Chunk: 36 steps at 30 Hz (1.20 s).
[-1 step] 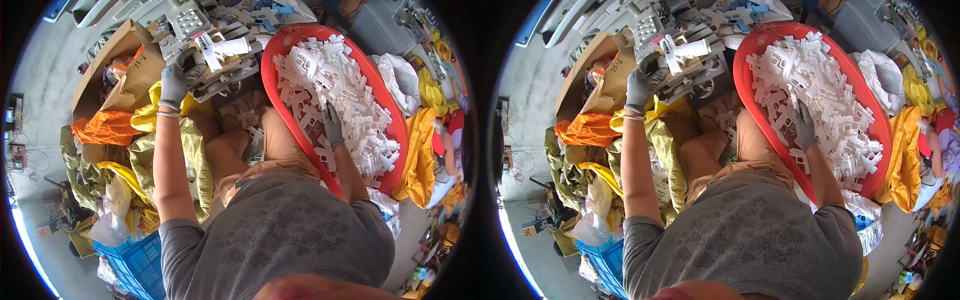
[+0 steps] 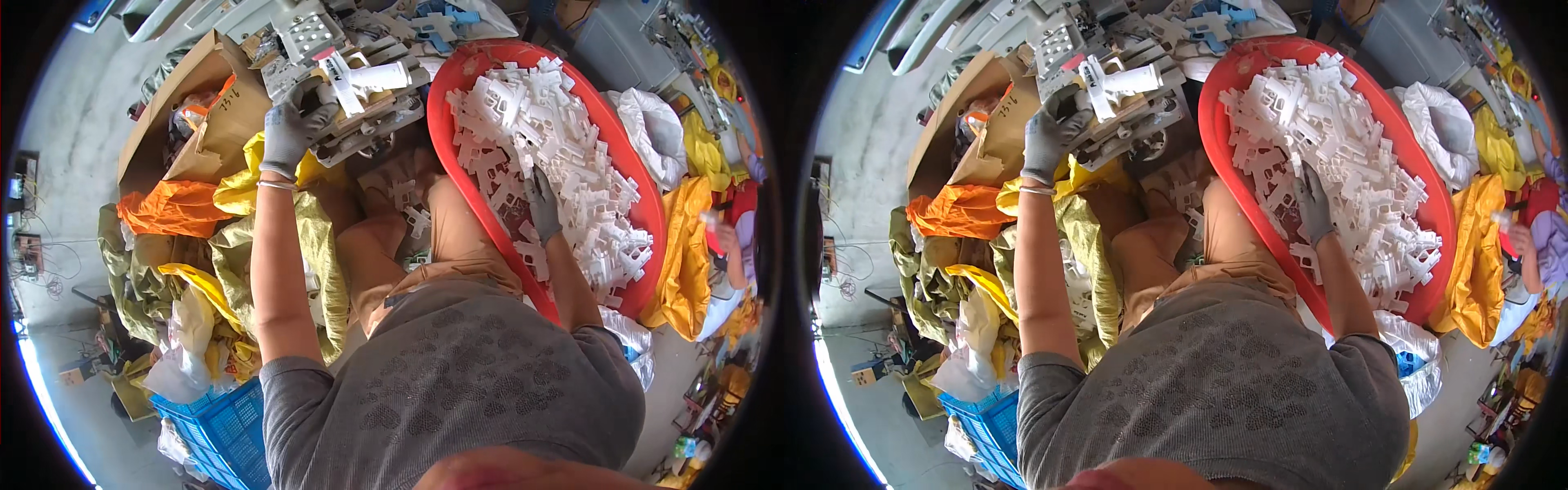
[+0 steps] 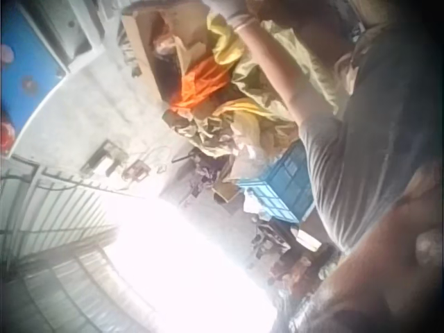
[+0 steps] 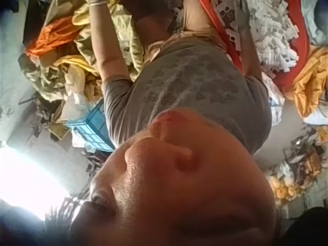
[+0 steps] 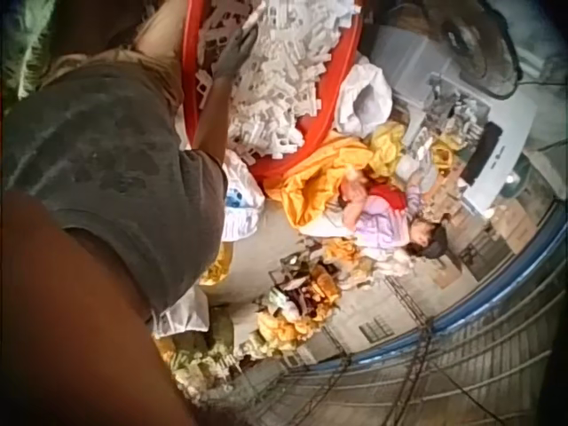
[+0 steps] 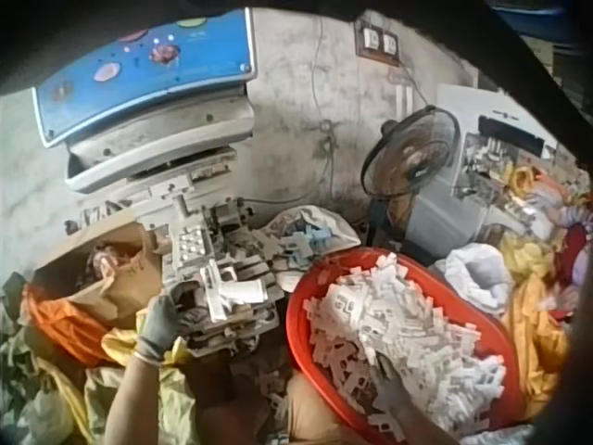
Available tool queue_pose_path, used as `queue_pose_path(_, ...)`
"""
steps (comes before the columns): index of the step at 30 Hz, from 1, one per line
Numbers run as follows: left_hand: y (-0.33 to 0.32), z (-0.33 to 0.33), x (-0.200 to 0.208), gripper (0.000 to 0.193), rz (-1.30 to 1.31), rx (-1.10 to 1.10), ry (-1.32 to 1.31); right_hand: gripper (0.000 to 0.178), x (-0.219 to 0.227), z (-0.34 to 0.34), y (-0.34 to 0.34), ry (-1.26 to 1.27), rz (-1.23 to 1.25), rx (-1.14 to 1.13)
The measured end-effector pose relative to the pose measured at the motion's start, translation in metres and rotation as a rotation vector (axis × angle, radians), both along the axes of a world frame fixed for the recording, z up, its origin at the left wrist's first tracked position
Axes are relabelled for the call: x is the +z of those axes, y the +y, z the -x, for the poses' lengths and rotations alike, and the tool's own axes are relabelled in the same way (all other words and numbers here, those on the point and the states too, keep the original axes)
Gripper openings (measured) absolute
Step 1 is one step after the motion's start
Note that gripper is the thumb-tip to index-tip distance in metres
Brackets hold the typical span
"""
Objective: Sorting small white plastic components from a basin into bags and using a counting machine.
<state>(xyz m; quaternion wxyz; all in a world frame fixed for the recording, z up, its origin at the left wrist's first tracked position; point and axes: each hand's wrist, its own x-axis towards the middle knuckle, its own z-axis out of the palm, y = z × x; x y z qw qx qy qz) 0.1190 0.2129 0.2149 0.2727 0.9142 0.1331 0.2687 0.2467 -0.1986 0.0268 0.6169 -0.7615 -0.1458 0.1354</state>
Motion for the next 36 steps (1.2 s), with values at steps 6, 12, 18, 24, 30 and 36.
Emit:
queue_pose_path(6, -0.008, 0.010, 0.011, 0.039, -0.028, 0.082, -0.046, 0.049, 0.049, -0.016, 0.040, -0.004, -0.184, 0.051)
queue_pose_path(12, -0.020, 0.089, -0.023, 0.040, 0.202, 0.268, -0.355, 0.045, 0.134, -0.041, 0.128, -0.485, -0.143, 0.327)
queue_pose_path(18, -0.060, 0.209, -0.048, 0.042, 0.415, 0.746, -0.376, 0.044, 0.173, -0.040, 0.213, -1.098, -0.012, 0.528)
queue_pose_path(24, -0.064, 0.306, -0.110, 0.038, 0.455, 0.806, -0.310, 0.045, 0.180, -0.060, 0.239, -1.215, 0.261, 0.694)
queue_pose_path(30, -0.061, 0.349, -0.152, 0.041, 0.210, 1.151, 0.121, 0.038, 0.180, -0.063, 0.186, -0.910, -0.045, 0.690)
queue_pose_path(36, -0.053, 0.323, -0.156, 0.033, 0.089, 0.888, 0.301, 0.031, 0.008, -0.099, 0.046, -0.494, 0.718, 0.354)
